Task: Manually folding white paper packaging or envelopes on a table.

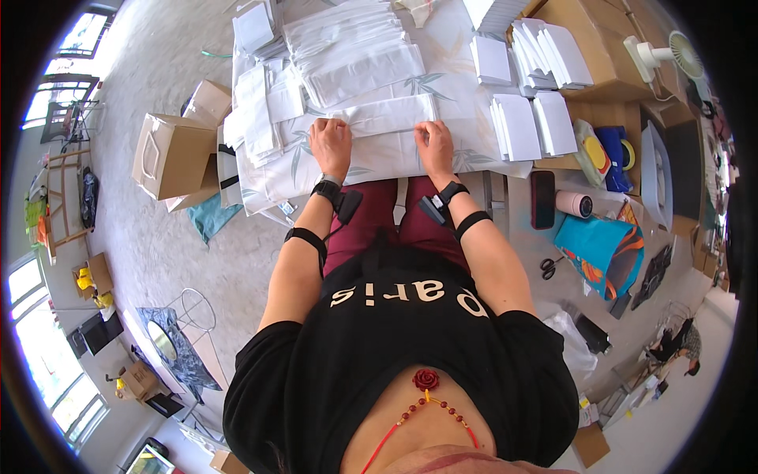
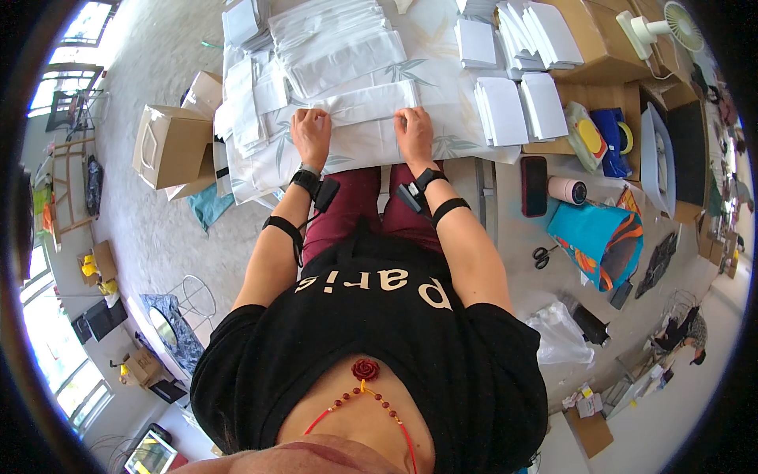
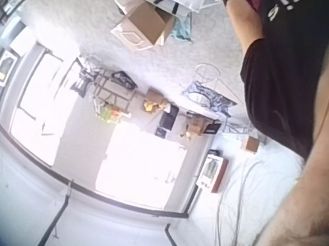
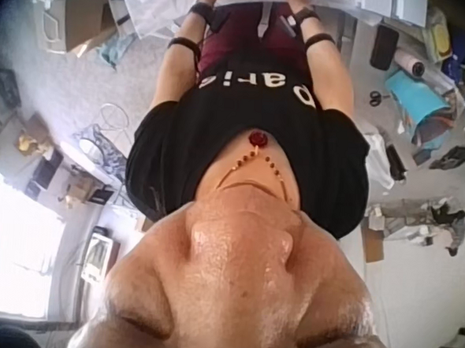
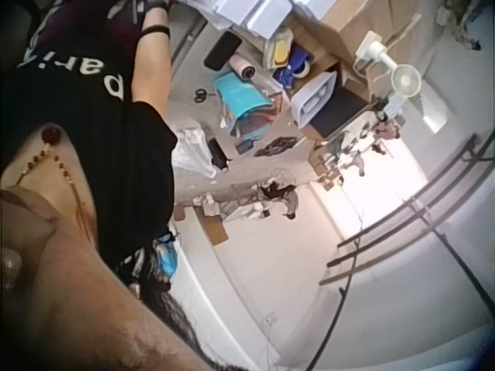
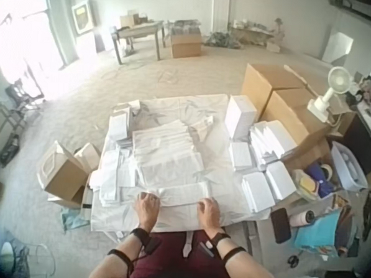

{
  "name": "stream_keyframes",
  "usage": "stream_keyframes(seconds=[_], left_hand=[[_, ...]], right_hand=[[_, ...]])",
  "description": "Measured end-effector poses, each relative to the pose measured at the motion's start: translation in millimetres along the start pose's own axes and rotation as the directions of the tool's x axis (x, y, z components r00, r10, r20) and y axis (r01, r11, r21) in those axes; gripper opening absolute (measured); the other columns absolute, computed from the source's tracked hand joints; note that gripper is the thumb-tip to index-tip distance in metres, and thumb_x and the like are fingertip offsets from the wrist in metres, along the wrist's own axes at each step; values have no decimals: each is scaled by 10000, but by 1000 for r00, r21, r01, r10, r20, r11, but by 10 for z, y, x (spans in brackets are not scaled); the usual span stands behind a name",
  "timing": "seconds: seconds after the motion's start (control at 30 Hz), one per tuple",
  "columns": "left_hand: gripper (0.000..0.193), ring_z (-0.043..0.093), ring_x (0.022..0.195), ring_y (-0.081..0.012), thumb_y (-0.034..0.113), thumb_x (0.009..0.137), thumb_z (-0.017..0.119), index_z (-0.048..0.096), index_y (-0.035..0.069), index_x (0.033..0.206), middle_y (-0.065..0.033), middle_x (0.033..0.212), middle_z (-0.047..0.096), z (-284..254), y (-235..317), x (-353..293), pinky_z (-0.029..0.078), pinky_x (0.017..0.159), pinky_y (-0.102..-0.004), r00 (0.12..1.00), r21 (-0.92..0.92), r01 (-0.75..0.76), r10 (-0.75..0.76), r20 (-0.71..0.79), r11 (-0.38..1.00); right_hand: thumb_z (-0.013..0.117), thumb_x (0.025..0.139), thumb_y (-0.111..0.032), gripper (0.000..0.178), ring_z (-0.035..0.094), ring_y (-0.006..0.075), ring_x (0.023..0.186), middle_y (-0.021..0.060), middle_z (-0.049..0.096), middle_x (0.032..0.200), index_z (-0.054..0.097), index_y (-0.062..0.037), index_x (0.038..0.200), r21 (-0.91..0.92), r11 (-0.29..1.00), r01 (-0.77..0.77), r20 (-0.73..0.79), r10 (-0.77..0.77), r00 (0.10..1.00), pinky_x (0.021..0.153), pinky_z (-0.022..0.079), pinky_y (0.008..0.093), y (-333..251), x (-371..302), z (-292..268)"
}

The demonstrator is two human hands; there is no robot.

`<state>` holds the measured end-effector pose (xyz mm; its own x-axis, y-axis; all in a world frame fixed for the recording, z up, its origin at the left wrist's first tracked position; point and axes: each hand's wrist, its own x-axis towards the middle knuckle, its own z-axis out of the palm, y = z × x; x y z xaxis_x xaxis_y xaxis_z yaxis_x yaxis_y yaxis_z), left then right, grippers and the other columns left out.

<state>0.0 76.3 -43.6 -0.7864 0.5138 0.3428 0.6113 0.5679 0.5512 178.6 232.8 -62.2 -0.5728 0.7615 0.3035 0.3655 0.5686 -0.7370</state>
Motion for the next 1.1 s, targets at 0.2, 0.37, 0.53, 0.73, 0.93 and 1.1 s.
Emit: stream_keyframes(seconds=[0.2, 0.37, 0.53, 0.73, 0.93, 1.1], left_hand=[[89, 567, 1014, -336, 81, 787, 759, 698, 62, 848, -123, 1032, 603, -79, 41, -39, 461, 910, -443, 997, -10, -43, 43, -61, 999], [98, 569, 1041, -339, 73, 782, 763, 684, 54, 837, -124, 1095, 607, -165, 205, -74, 462, 933, -449, 987, -23, -106, 102, -125, 994], [112, 609, 1025, -341, 55, 799, 756, 670, 26, 865, -166, 1122, 641, -297, 404, -266, 493, 878, -413, 996, -418, 76, -91, -17, 905], [286, 661, 998, -145, 33, 851, 780, 648, -5, 1102, -77, 1132, 666, -408, 281, -538, 528, 825, -295, 793, -563, 601, -335, 509, 567], [404, 640, 969, -143, 63, 803, 749, 653, 19, 1193, -72, 1113, 684, -353, -344, -536, 512, 855, -291, 850, -571, 487, -209, 483, 661], [417, 633, 1060, -166, 56, 781, 733, 661, 9, 1189, -83, 1156, 693, -225, -276, -357, 480, 958, -295, 876, -588, 423, -143, 461, 690]], right_hand=[[715, 864, -35, 109, 669, 284, 847, 110, 677, 954, 668, -43, 963, 183, 974, -133, 135, 109, 985, 762, 536, 390, -259, -227, -29], [700, 962, -150, 188, 720, 213, 844, 93, 719, 955, 659, 5, 1058, 377, 817, -436, 428, 264, 865, 774, 581, 339, -391, -324, 32], [665, 1019, -309, 379, 717, 180, 934, 78, 722, 1031, 629, 50, 1134, 557, 259, -789, 711, 341, 614, 837, 589, 338, -487, -285, 113], [770, 937, -207, 383, 688, 217, 1027, 110, 697, 1128, 628, 9, 1219, 658, -305, -689, 745, 399, 534, 914, 573, 387, -285, -155, 155], [761, 874, -31, 356, 690, 173, 956, 74, 709, 1081, 643, -7, 1209, 639, 283, -715, 357, 715, 602, 858, 563, 364, -269, -123, -13], [765, 831, -55, 370, 700, 171, 902, 121, 746, 1037, 666, 54, 1170, 605, 551, -575, 197, 596, 779, 785, 540, 298, 279, -231, -48]])
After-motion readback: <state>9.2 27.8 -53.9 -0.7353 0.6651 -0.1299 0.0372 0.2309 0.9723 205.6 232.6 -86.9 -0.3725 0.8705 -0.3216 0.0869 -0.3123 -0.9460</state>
